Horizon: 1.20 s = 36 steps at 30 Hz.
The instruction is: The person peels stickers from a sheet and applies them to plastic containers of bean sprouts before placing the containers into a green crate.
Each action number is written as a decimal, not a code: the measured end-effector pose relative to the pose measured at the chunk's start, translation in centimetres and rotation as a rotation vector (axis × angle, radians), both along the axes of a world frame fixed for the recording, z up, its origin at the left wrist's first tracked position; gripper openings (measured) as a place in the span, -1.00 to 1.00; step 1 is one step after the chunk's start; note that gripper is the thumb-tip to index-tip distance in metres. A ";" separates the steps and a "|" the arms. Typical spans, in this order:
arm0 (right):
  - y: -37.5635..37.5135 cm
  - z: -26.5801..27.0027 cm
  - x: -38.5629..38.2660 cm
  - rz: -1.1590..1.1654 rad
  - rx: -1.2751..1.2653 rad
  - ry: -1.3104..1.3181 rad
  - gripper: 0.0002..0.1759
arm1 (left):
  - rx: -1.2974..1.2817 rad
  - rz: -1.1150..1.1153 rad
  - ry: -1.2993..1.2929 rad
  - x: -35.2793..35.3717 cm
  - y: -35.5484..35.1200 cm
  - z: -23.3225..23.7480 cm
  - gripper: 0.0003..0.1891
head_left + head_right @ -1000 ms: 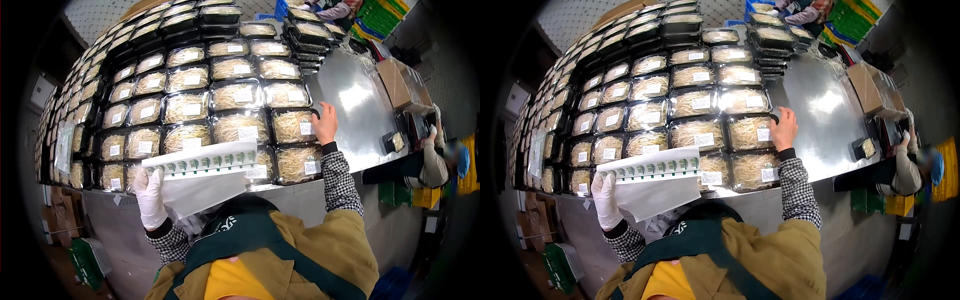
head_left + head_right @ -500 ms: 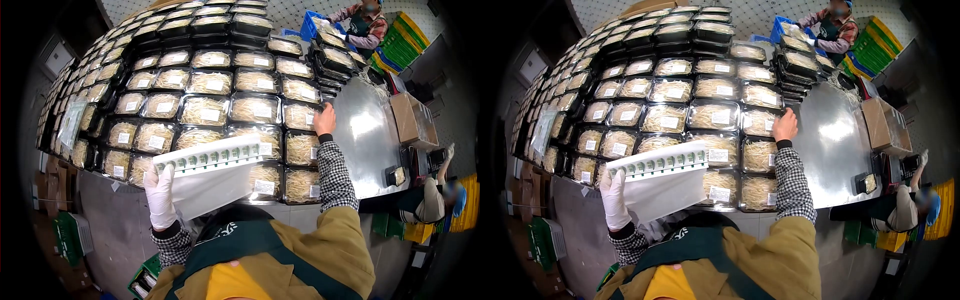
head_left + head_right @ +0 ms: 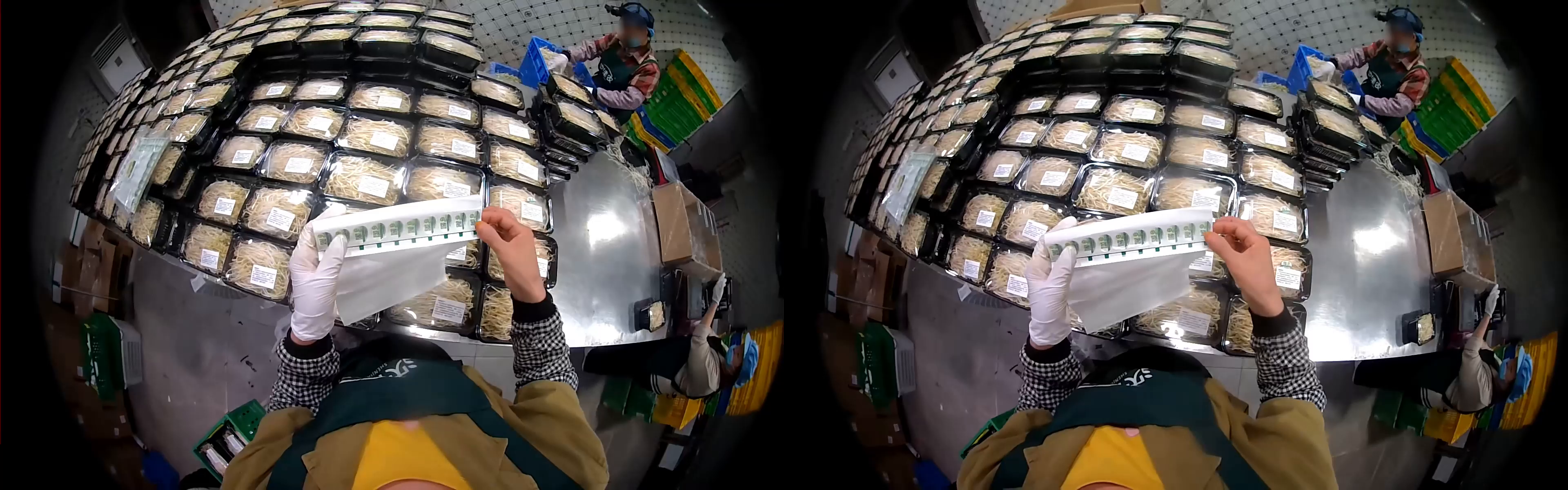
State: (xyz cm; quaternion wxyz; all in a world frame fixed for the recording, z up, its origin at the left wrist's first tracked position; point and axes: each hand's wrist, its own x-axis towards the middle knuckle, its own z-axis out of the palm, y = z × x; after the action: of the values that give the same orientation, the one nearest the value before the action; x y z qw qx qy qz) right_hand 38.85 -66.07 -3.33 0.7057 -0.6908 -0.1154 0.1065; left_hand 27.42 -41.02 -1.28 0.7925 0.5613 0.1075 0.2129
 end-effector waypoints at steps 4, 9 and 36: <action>0.6 0.0 -0.3 0.017 0.115 -0.036 -0.94 | 0.061 0.062 0.038 0.1 0.3 -0.4 -0.78; 2.3 0.1 -1.7 -0.019 0.216 -0.109 -0.91 | 0.187 0.165 0.086 -0.9 1.2 -1.4 -0.84; 2.1 2.3 4.5 0.270 -0.451 -1.319 -0.79 | 0.148 0.010 0.261 0.0 3.6 -3.0 -0.93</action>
State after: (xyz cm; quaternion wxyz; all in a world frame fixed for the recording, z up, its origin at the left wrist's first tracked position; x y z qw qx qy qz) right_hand 43.33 -63.93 -1.01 0.3093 -0.7203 -0.5783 -0.2260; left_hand 27.40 -37.40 -4.28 0.7272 0.6405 0.1966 0.1494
